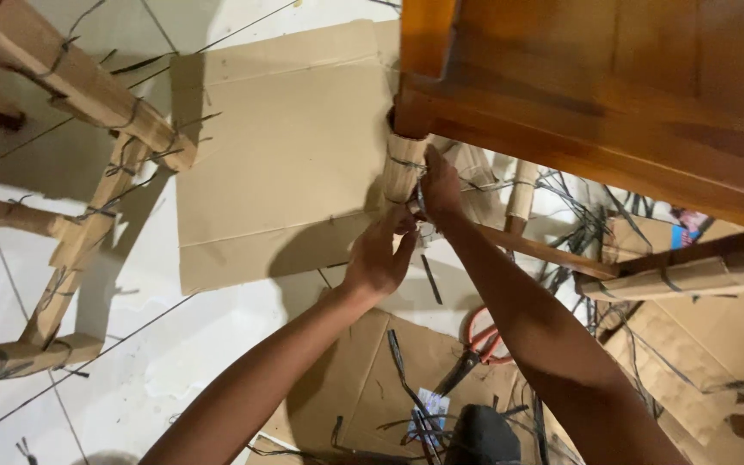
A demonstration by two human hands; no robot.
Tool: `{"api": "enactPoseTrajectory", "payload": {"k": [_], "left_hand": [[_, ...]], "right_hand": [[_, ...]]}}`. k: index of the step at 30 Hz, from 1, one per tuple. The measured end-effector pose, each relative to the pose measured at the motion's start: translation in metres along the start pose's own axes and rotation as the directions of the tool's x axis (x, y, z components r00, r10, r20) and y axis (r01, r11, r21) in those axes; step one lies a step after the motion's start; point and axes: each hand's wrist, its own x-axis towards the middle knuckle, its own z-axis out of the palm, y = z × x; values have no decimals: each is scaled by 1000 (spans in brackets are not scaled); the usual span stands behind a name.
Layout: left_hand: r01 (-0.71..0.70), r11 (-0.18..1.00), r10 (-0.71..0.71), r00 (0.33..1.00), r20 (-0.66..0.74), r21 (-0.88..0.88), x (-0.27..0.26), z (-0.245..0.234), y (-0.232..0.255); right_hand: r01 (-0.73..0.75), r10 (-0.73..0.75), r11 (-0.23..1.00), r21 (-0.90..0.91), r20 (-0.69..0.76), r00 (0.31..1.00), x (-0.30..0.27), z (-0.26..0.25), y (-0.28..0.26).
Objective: Wrapping wooden chair legs with cardboard and securing them with plastic ties
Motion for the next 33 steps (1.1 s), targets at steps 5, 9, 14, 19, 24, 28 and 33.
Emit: {"api": "enactPoseTrajectory", "payload": {"k": [5, 9, 14, 19, 24, 28, 33], "left_hand": [[19, 998, -18, 1000, 25, -55, -30, -31, 44], [60, 998, -55, 989, 139, -35, -52, -19, 42], [15, 1000, -10, 935, 355, -13, -64, 26, 15], [-71, 997, 63, 843, 534, -5, -70, 75, 21], [-148, 987, 149, 755, 639, -56, -64, 126, 31], [-223, 974, 181, 696, 695, -31, -62, 166, 34], [-222, 975, 132, 654, 745, 22, -64, 202, 50]], "right_hand": [[-185, 186, 982, 31, -59, 981, -39, -41, -31], [-203, 191, 974, -96, -123, 974, -90, -90, -53], [-58, 33, 989, -135, -186, 982, -160, -157, -65], [-196, 184, 966, -171, -81, 980, -234, -197, -40], [-359, 364, 919, -163, 5, 931, -304, -230, -25], [-453, 483, 848, -276, 48, 874, -363, -249, 3], [-685, 717, 663, -301, -9, 697, -415, -267, 9]]}}
